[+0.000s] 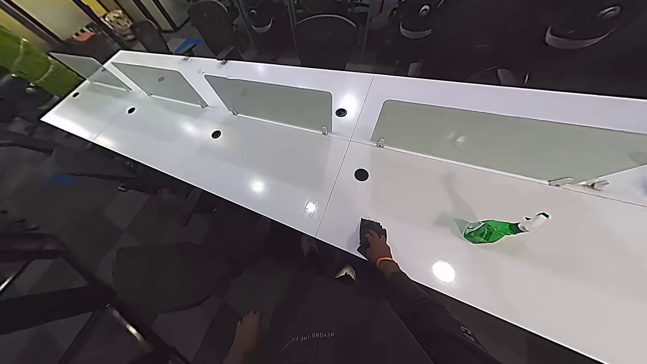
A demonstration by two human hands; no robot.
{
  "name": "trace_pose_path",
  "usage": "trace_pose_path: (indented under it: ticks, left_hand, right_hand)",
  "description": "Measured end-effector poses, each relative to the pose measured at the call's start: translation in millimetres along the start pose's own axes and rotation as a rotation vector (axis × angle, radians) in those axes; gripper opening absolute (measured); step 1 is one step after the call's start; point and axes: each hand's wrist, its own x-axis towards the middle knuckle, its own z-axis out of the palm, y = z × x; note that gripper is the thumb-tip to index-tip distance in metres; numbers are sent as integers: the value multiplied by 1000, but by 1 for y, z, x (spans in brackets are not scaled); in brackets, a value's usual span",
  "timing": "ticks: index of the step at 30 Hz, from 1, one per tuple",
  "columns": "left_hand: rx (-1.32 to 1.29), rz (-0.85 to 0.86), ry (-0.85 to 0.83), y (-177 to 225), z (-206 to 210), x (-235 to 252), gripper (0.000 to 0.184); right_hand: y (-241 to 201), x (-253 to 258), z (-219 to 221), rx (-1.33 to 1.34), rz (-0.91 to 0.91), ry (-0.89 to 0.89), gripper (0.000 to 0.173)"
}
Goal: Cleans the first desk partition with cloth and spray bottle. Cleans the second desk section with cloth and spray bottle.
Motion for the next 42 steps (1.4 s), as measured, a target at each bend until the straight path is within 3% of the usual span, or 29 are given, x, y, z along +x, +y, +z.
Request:
trace_pose_path:
  ticks: [8, 17, 26, 32, 37, 42]
  left_hand:
    - [-61, -2, 112, -3, -52, 38, 52]
    - [-69, 198, 250, 39, -168, 139, 53]
    - [98, 340, 296, 75, -291, 291, 99]
    - [154, 396, 282, 117, -359, 344, 140]
    - [166, 412, 284, 181, -397, 368, 146]
    - [185, 536, 293, 239, -419, 377, 127]
  right_hand:
    - [-82, 30, 21, -74, -232, -102, 57]
    - [-152, 58, 39, -189, -510, -183, 63]
    - [-232, 134, 14, -221, -170, -185, 78]
    - [-255, 161, 8, -184, -23, -139, 83]
    - [-262, 157, 9, -167, 100, -21, 92]
    - [-256, 186, -7, -191, 143, -103, 106]
